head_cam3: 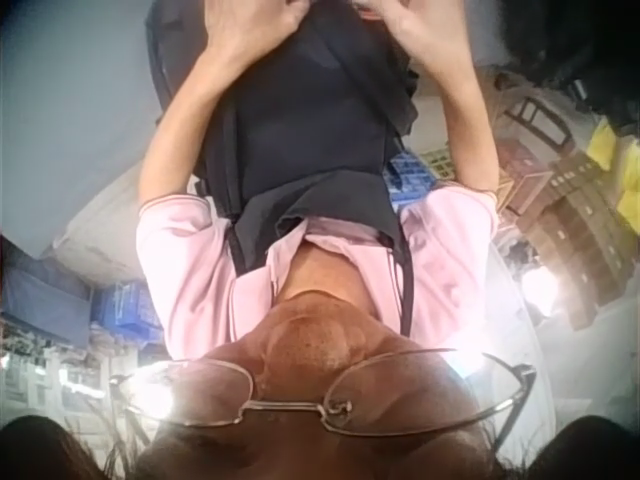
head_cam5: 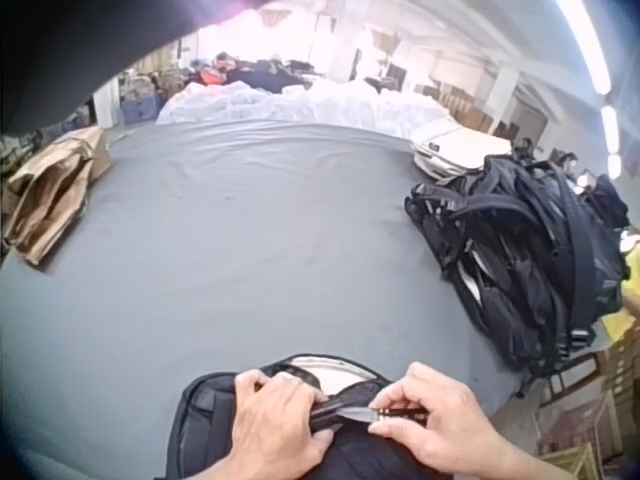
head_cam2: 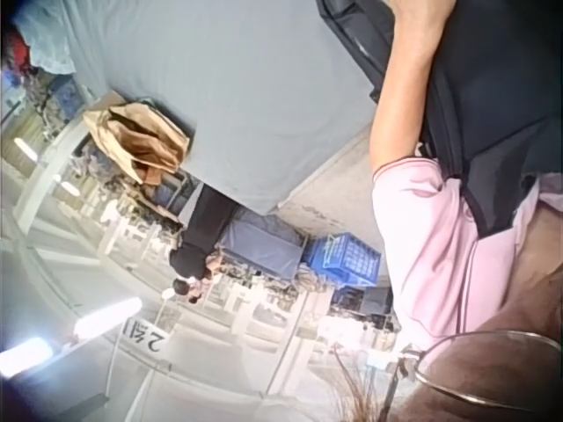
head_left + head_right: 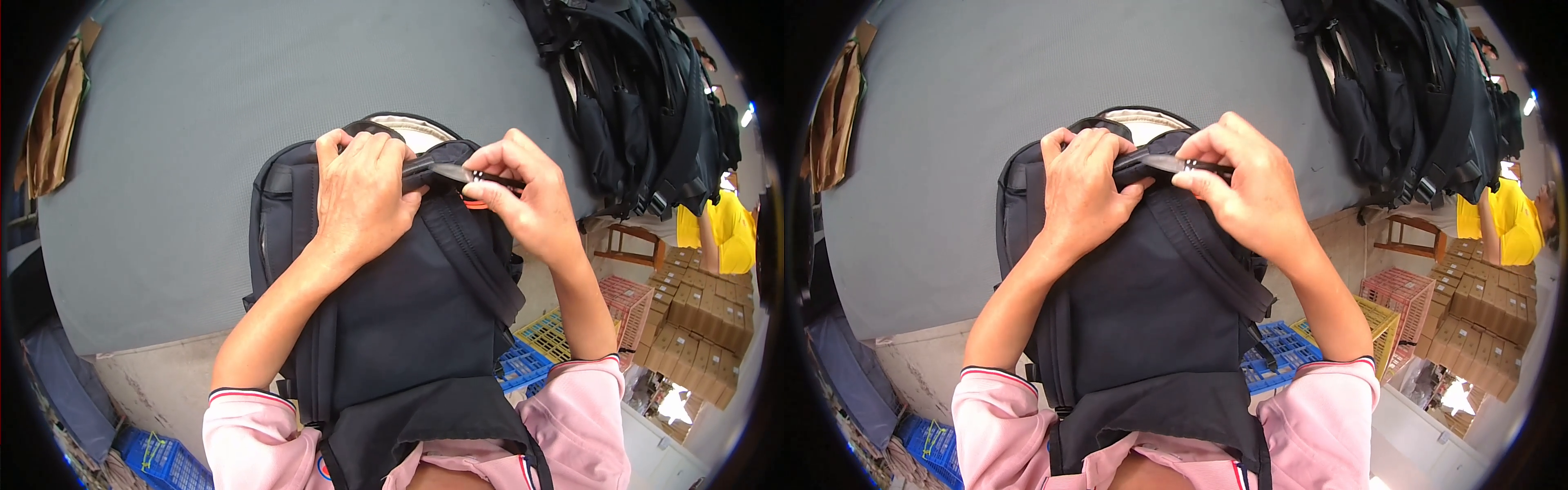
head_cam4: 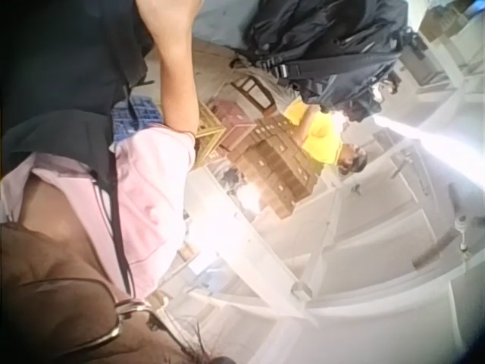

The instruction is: Trimming loose threads from backpack straps and seams using a thread cutter.

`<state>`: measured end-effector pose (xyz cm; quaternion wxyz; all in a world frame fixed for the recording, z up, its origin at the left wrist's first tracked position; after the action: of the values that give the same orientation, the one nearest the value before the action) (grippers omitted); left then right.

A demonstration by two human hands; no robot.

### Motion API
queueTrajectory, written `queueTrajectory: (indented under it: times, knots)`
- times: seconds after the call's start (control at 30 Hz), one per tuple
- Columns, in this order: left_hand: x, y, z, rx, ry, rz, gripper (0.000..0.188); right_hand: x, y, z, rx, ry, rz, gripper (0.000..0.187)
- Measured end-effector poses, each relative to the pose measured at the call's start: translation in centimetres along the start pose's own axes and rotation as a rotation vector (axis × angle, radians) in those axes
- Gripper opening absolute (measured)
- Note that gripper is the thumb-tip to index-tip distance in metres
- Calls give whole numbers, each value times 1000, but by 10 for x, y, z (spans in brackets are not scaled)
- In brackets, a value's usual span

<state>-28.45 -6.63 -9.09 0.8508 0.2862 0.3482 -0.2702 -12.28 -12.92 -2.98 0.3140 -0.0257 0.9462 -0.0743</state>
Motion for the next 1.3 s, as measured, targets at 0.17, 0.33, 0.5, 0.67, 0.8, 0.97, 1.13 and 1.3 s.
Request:
queueTrajectory:
  times: [0.17, 0.33, 0.5, 0.67, 0.8, 0.97, 1.13, 1.3]
  knots:
    - [1, 0, 1, -11, 6, -14, 31, 4, -2, -16, -96, -346, 5, 17]
    - [1, 0, 0, -30, 18, -56, 33, 12, 0, -19, -176, -537, 51, 19]
    - [0, -1, -2, -38, 24, -63, 33, 15, 0, -17, -236, -563, 96, 16]
    - [-1, 2, 0, -26, 8, -59, 33, 16, 5, 6, -113, 88, 190, 21]
    - [-2, 0, -4, -43, 15, -68, 34, 16, 14, -3, -115, 59, 217, 33]
    - [3, 3, -8, -51, -12, -50, 37, 37, 30, 5, -176, -282, 131, 23]
    - [-11, 2, -21, -42, -97, 86, 58, 10, 30, 1, -193, 71, 383, 8]
    - [-38, -18, -36, -229, -119, 263, 53, -12, 12, 8, -218, -310, 360, 6]
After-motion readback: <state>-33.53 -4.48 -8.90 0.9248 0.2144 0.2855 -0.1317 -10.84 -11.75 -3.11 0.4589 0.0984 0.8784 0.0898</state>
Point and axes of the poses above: each hand's wrist, its own y-axis towards the middle knuckle, its own x-axis out of the palm, z = x × y, the point moved 2 cm from there along y, towards the middle knuckle, and after that the axes turned 10 degrees about -z, right-handed, at the moved point
